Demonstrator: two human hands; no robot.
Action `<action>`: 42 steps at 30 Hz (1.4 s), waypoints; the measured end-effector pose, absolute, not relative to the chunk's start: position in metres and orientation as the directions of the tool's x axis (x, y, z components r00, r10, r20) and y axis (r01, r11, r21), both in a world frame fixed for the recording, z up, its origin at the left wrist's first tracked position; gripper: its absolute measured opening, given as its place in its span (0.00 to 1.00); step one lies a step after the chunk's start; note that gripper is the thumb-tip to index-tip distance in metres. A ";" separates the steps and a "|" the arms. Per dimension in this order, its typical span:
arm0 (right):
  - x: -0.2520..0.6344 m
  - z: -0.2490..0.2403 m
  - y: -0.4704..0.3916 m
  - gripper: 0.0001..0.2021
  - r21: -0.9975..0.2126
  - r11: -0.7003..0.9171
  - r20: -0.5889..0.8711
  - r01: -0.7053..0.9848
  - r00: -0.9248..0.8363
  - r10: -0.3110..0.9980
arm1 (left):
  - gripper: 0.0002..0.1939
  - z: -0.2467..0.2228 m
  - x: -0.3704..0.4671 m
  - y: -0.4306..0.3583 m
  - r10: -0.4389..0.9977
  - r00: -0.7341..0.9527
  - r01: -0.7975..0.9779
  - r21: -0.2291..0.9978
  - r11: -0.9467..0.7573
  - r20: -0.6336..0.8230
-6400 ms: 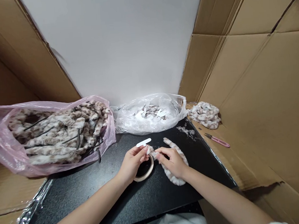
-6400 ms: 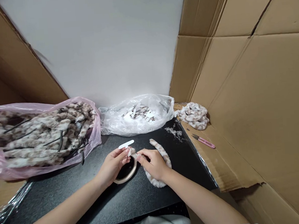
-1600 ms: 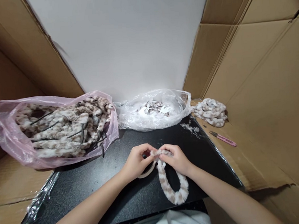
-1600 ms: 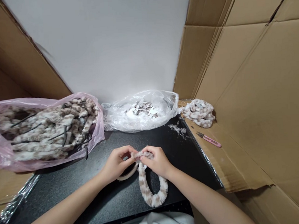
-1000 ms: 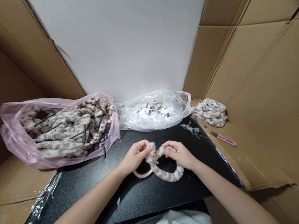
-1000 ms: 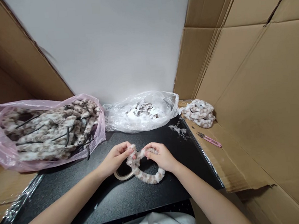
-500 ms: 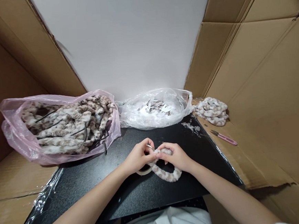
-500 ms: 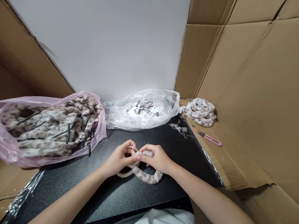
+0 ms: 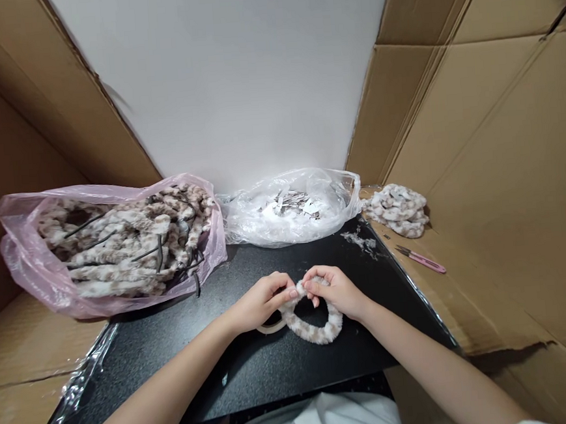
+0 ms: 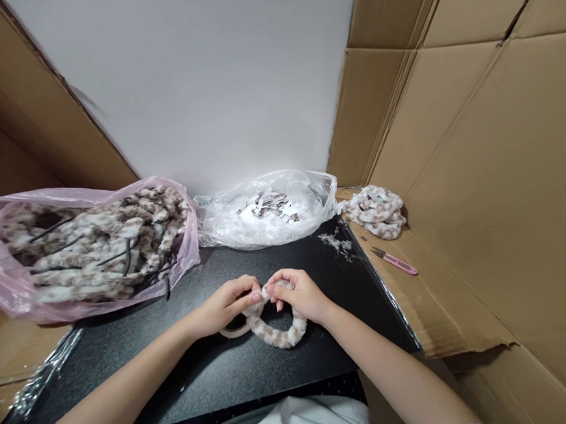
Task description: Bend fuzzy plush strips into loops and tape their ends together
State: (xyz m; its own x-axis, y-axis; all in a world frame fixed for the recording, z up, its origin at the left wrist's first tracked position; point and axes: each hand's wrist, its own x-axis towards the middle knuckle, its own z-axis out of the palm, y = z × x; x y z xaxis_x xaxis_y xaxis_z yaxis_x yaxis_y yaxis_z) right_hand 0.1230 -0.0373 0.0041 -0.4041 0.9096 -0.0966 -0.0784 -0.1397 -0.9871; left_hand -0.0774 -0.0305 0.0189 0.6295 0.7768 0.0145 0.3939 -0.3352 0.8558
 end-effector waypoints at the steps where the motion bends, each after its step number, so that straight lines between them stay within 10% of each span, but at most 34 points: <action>1: 0.124 0.004 -0.037 0.16 -0.986 -0.141 -0.096 -0.085 -0.402 0.911 | 0.19 0.019 -0.078 -0.030 0.765 0.642 0.382 0.851 -0.361 0.036; 16: 0.128 0.008 -0.038 0.08 -0.872 0.443 0.378 0.211 -0.287 0.880 | 0.25 0.013 -0.066 -0.035 0.771 0.629 -0.081 0.977 0.195 -0.101; 30: 0.115 0.012 -0.049 0.14 -0.591 0.666 0.514 0.456 -0.424 0.746 | 0.29 0.015 -0.060 -0.046 0.853 0.515 0.105 0.994 0.038 -0.087; 34: 0.110 0.013 -0.051 0.02 -0.557 0.699 0.578 0.449 -0.395 0.714 | 0.31 0.014 -0.057 -0.048 0.831 0.552 0.073 0.997 0.037 -0.071; 42: 0.116 0.014 -0.050 0.04 -0.624 0.704 0.618 0.340 -0.336 0.710 | 0.13 0.011 -0.066 -0.037 0.749 0.659 0.045 0.998 0.048 -0.066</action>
